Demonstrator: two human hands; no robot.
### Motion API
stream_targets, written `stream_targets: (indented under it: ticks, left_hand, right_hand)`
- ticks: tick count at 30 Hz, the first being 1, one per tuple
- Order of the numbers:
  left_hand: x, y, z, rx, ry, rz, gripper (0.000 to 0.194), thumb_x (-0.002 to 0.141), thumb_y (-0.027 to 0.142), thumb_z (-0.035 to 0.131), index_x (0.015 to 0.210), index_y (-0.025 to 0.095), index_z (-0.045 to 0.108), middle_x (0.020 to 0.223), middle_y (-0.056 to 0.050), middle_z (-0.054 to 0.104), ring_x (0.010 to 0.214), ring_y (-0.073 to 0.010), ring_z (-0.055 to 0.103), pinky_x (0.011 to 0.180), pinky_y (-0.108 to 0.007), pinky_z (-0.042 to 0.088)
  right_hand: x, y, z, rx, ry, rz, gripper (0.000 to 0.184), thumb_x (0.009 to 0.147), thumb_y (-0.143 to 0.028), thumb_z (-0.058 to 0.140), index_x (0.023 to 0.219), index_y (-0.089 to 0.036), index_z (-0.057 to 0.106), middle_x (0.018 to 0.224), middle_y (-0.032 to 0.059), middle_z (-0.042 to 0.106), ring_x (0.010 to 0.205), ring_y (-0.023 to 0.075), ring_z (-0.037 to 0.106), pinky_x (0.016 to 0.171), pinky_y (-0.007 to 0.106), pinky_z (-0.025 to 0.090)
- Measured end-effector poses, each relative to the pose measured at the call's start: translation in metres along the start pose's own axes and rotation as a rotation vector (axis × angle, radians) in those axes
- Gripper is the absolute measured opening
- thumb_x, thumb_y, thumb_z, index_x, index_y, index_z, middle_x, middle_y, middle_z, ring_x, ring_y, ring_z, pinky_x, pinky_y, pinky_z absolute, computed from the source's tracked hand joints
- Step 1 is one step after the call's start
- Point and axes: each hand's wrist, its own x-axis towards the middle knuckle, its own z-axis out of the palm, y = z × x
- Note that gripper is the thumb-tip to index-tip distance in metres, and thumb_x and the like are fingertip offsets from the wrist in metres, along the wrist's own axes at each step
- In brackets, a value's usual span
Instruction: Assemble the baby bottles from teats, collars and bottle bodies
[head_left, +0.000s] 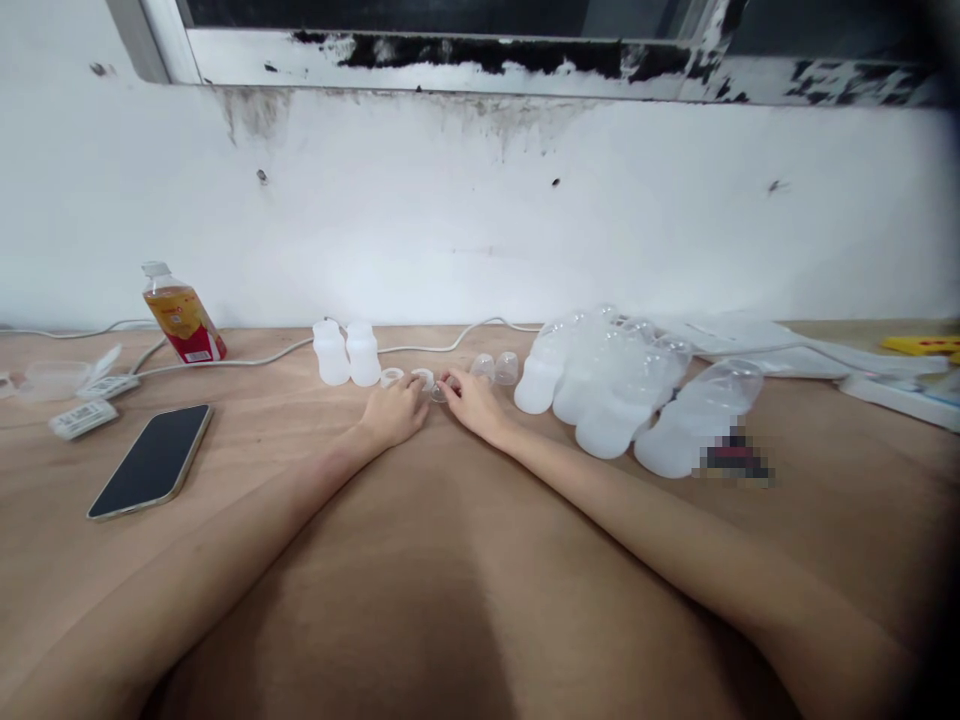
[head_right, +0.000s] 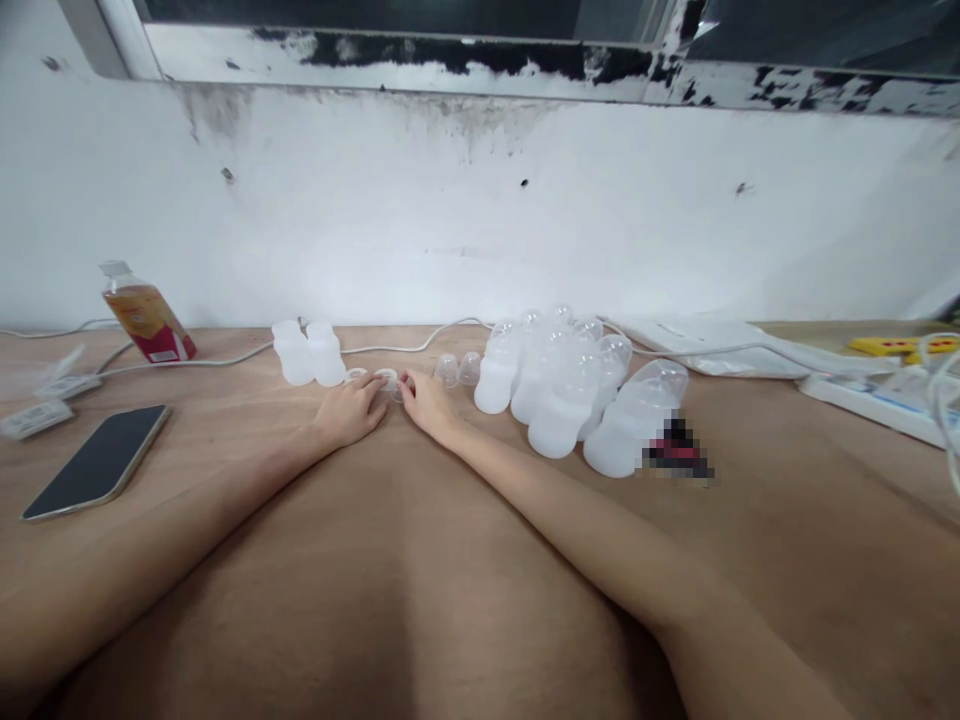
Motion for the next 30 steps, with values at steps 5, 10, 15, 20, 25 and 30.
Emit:
stream_targets:
  ticks: [5,10,15,20,25,30]
  left_hand:
    - [-0.022,0.008,-0.012,-0.01,-0.017,0.016,0.03,0.081,0.028,0.036,0.107,0.017,0.047,0.102,-0.009,0.053,0.089,-0.0237,0.053,0.07,-0.033,0.044]
    - [-0.051,0.017,-0.025,-0.083,-0.013,0.082,0.026,0.08,0.024,0.039,0.104,0.023,0.048,0.099,-0.004,0.054,0.09,-0.0206,0.052,0.069,-0.029,0.044]
    - [-0.057,0.013,-0.022,-0.128,0.055,0.192,0.041,0.078,0.026,0.044,0.117,0.016,0.039,0.122,-0.008,0.043,0.11,-0.0235,0.036,0.093,-0.037,0.033]
    - [-0.052,0.007,-0.011,-0.216,0.018,0.187,0.038,0.08,0.027,0.042,0.117,0.016,0.042,0.113,-0.009,0.05,0.102,-0.0222,0.043,0.089,-0.039,0.037]
    - [-0.05,0.004,-0.013,-0.588,0.115,0.018,0.04,0.075,0.025,0.05,0.113,0.014,0.045,0.109,-0.012,0.049,0.092,-0.0194,0.052,0.075,-0.034,0.047]
    - [-0.044,-0.002,-0.014,-1.079,0.025,-0.239,0.038,0.067,0.026,0.06,0.101,0.012,0.049,0.087,-0.007,0.061,0.084,-0.0178,0.058,0.079,-0.035,0.047]
  right_hand:
    - [-0.024,-0.011,-0.017,-0.002,-0.02,-0.087,0.018,0.083,-0.025,0.038,0.085,-0.018,0.054,0.08,0.0031,0.058,0.068,0.0126,0.052,0.065,0.024,0.038]
    - [-0.056,-0.014,-0.034,-0.036,-0.114,-0.203,0.02,0.084,-0.027,0.035,0.096,-0.019,0.05,0.094,0.0045,0.053,0.074,0.0126,0.053,0.068,0.025,0.041]
    - [-0.065,-0.011,-0.032,-0.137,-0.159,-0.188,0.03,0.082,-0.032,0.04,0.108,-0.017,0.045,0.097,0.0077,0.051,0.08,0.0169,0.053,0.071,0.03,0.042]
    - [-0.058,-0.008,-0.028,-0.026,-0.154,-0.152,0.026,0.08,-0.032,0.043,0.101,-0.018,0.05,0.096,0.0073,0.053,0.078,0.0167,0.052,0.07,0.031,0.04]
    - [-0.05,-0.002,-0.027,0.662,-0.098,0.081,0.022,0.077,-0.034,0.047,0.092,-0.019,0.049,0.088,0.0043,0.058,0.069,0.0128,0.053,0.055,0.024,0.039]
    - [-0.044,0.003,-0.024,1.039,-0.086,0.303,0.028,0.069,-0.035,0.057,0.089,-0.016,0.053,0.091,0.0059,0.057,0.062,0.0087,0.051,0.048,0.02,0.036]
